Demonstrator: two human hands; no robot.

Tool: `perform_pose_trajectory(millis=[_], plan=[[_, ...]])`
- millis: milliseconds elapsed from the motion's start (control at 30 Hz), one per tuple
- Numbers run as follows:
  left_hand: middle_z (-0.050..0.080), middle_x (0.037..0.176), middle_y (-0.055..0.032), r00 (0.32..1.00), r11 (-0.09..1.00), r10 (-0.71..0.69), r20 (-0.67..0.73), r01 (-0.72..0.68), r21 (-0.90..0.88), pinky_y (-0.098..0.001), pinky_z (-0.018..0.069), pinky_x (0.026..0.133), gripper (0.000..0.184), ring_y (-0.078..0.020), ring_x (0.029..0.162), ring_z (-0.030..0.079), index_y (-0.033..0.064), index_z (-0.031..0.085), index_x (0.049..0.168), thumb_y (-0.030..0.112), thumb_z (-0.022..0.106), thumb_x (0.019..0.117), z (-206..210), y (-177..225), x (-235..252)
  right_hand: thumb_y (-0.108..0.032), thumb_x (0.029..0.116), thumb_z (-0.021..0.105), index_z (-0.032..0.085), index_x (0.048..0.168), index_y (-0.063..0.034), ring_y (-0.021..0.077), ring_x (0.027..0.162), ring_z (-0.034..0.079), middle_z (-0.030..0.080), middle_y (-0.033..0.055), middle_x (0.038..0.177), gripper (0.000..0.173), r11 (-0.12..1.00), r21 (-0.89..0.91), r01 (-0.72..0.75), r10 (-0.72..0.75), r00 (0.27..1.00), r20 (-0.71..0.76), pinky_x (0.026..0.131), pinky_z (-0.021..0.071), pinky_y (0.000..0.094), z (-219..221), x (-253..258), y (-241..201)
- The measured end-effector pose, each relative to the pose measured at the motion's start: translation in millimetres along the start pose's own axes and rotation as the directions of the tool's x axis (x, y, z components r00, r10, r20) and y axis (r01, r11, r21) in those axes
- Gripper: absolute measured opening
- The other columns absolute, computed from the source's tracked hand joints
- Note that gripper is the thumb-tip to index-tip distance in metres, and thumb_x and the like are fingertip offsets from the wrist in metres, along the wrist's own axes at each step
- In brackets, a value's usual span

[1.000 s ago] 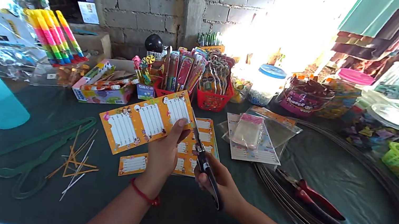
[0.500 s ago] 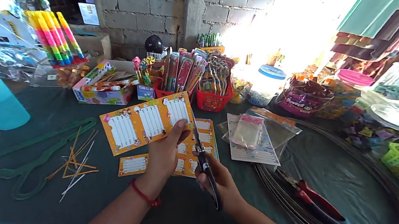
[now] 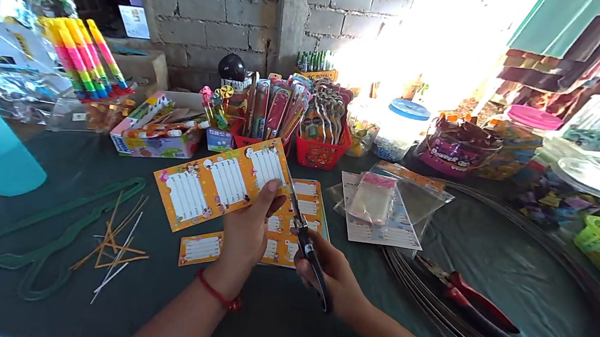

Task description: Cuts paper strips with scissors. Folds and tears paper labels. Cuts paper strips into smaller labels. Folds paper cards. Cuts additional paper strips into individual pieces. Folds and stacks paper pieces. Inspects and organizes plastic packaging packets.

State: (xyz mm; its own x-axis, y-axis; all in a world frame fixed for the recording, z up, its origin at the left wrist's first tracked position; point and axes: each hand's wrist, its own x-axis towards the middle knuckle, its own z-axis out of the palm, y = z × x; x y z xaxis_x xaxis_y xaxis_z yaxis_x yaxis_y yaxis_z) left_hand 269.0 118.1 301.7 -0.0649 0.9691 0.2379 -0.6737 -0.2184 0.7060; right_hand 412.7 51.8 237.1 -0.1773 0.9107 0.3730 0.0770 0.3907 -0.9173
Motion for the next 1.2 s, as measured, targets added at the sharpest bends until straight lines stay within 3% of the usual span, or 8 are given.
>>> perform_pose_trajectory(millis=[733, 933, 1200], plan=[[0.073, 0.095, -0.005, 1.0, 1.0, -0.017, -0.016, 0.017, 0.002, -0.0274, 0.0642, 0.076, 0.022, -0.0138, 0.08, 0.075, 0.0008, 0.054, 0.116, -0.01, 0.056, 0.098, 0.6, -0.3, -0.1, -0.035, 0.0967, 0.066, 0.046, 0.138, 0.0058, -0.0061, 0.064, 0.055, 0.059, -0.0103, 0.079, 0.061, 0.998, -0.012, -0.061, 0.06, 0.998, -0.017, 0.059, 0.0487, 0.0124, -0.1, 0.5, -5.7], [0.073, 0.095, -0.0048, 0.999, 0.998, -0.034, 0.04, 0.032, 0.06, -0.0278, 0.0638, 0.078, 0.02, -0.0133, 0.081, 0.074, -0.0001, 0.054, 0.116, -0.009, 0.056, 0.0981, -0.1, -6.3, -4.8, -0.044, 0.0958, 0.066, 0.045, 0.139, 0.0061, -0.006, 0.066, 0.056, 0.059, -0.0118, 0.081, 0.069, 0.998, 0.05, -0.024, 0.026, 0.999, -0.035, 0.059, 0.0494, 0.013, 0.9, -0.6, -4.4], [0.073, 0.094, -0.0048, 0.999, 0.998, -0.042, 0.03, 0.041, 0.052, -0.0279, 0.0639, 0.077, 0.02, -0.0134, 0.08, 0.074, -0.0002, 0.054, 0.115, -0.009, 0.057, 0.0977, 0.6, -7.8, -6.9, -0.039, 0.0965, 0.065, 0.045, 0.139, 0.0067, -0.0061, 0.065, 0.055, 0.059, -0.0114, 0.081, 0.066, 0.999, 0.038, -0.03, 0.032, 0.998, -0.054, 0.059, 0.0484, 0.0123, -0.2, -0.2, -5.5]])
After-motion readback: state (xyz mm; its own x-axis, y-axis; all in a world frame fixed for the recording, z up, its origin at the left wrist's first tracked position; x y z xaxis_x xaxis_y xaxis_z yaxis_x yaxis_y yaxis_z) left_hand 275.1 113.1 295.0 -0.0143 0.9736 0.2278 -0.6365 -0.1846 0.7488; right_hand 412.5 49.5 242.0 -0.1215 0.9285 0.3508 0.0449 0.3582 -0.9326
